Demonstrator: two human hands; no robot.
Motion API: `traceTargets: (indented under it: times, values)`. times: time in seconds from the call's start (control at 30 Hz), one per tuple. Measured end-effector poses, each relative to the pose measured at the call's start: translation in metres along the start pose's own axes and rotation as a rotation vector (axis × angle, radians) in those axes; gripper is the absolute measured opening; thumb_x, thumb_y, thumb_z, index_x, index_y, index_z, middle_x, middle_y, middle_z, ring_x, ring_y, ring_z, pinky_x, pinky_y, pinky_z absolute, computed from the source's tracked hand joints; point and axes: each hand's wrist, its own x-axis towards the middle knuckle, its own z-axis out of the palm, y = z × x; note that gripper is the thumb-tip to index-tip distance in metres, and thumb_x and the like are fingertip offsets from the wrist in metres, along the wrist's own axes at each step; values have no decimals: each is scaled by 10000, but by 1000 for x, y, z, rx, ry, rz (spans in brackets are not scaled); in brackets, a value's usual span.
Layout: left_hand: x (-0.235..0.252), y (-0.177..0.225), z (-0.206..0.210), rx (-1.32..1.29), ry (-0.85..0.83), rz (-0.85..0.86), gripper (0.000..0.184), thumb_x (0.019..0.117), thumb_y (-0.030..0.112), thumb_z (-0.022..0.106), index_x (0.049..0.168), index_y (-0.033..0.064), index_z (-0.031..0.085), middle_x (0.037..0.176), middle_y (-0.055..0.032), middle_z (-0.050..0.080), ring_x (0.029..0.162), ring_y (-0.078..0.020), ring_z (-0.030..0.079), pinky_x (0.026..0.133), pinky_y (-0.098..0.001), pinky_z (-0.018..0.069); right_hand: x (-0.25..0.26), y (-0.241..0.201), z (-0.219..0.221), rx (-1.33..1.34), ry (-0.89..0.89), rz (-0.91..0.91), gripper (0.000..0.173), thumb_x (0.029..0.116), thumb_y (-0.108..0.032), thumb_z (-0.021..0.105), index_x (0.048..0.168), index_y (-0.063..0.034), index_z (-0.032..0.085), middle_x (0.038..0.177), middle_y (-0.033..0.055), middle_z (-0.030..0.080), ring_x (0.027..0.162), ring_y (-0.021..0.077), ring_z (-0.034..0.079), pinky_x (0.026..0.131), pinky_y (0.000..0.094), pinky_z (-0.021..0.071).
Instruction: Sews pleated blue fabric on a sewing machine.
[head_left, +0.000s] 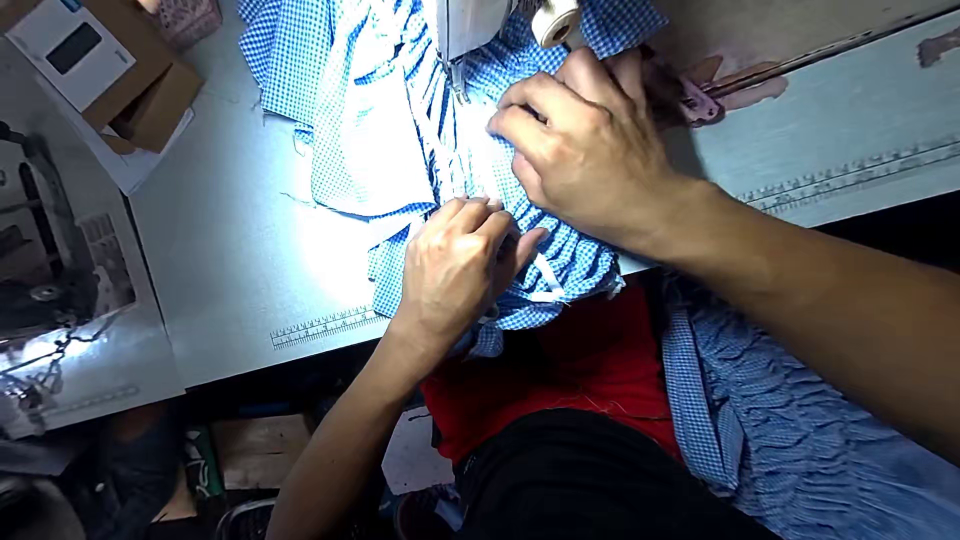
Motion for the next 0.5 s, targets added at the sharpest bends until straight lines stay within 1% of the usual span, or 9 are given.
traceTargets:
  times: [0.07,0.13,0.17,0.27,0.33,0.37,0.43,0.47,0.5]
  values:
    - [1,-1,0,-1,1,6,241,984,322,671,967,112,789,1074,-71,763,1089,-220,705,895,-357,574,0,0,0,-20,-3,17,321,1066,-175,388,1184,-69,667,1248,164,630,1125,430,551,885,597,364]
    - [2,-2,-1,-7,-2,12,194,981,264,671,980,113,793,1063,-64,761,1088,-207,704,910,-339,571,1,2,0,-37,-6,39,429,1069,-357,382,1151,-52,673,1272,178,630,1154,453,548,897,633,364]
    - [1,-2,-1,-15,-4,14,181,981,241,668,982,111,794,1066,-67,761,1095,-208,703,930,-337,567,1,2,-1,-29,-15,44,447,1061,-392,399,1166,-52,670,1303,178,621,1180,460,539,909,645,362]
    - [2,-4,-1,-44,-1,28,162,977,200,669,977,100,796,1063,-69,766,1099,-213,706,958,-343,562,2,2,-2,11,1,29,330,1063,-227,418,1244,-83,654,1322,161,616,1197,449,538,907,630,376]
    - [2,-3,-2,-52,-10,23,178,984,224,668,978,103,798,1060,-65,765,1095,-209,704,947,-343,566,1,2,0,22,11,7,293,1059,-140,408,1214,-91,652,1264,146,625,1154,424,542,892,594,377]
    - [2,-3,-2,-48,-9,17,190,982,251,672,965,107,795,1052,-64,764,1086,-208,705,928,-342,571,1,3,1,19,9,7,285,1065,-156,405,1179,-78,654,1239,147,633,1142,421,547,893,594,375]
    - [1,-2,-2,-35,4,10,240,976,313,682,939,102,789,1028,-69,762,1052,-211,711,879,-344,576,1,3,1,12,-4,26,349,1062,-285,414,1145,-56,663,1247,165,642,1167,445,550,924,644,363]
    - [1,-2,-1,-27,14,13,259,973,337,685,938,102,790,1023,-67,764,1039,-207,715,864,-339,578,2,3,0,9,-12,36,385,1052,-328,418,1165,-57,667,1271,172,637,1189,458,544,943,670,356]
    - [1,-3,0,-23,28,22,266,971,349,688,939,106,793,1027,-63,773,1039,-201,721,866,-332,581,2,3,-1,8,-17,37,379,1054,-309,418,1207,-66,665,1297,171,630,1203,460,540,947,674,358]
